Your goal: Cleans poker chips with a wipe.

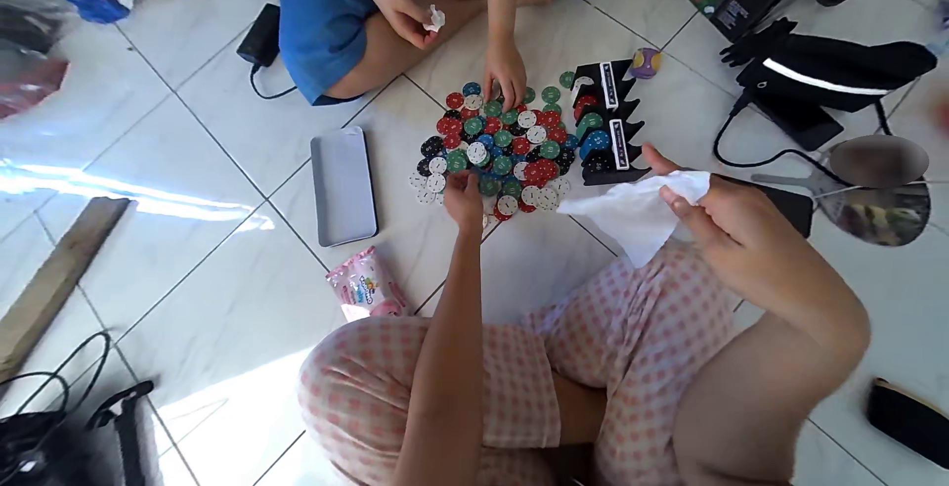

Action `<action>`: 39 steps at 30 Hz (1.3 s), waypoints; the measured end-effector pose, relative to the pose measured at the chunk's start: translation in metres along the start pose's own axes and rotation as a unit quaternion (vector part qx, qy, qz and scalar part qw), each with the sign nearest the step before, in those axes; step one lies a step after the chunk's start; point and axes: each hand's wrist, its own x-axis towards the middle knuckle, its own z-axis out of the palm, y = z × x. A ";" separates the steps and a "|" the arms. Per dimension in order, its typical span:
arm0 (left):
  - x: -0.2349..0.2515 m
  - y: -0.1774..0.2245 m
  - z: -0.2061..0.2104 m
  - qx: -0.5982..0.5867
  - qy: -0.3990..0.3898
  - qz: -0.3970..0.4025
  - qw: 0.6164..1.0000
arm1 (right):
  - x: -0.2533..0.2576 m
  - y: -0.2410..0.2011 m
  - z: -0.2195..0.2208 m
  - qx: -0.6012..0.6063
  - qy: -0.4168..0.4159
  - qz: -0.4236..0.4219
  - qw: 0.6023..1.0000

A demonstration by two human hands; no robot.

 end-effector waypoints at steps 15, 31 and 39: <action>-0.143 0.123 -0.096 -0.235 -0.050 0.298 0.924 | 0.011 -0.020 0.064 0.274 0.062 -0.004 0.960; -0.185 0.130 -0.131 -0.477 -0.270 0.132 0.826 | 0.014 -0.046 0.062 0.413 0.192 -0.113 0.883; -0.184 0.148 -0.136 -0.479 -0.240 0.129 0.835 | 0.045 -0.073 0.025 0.470 0.159 -0.228 0.838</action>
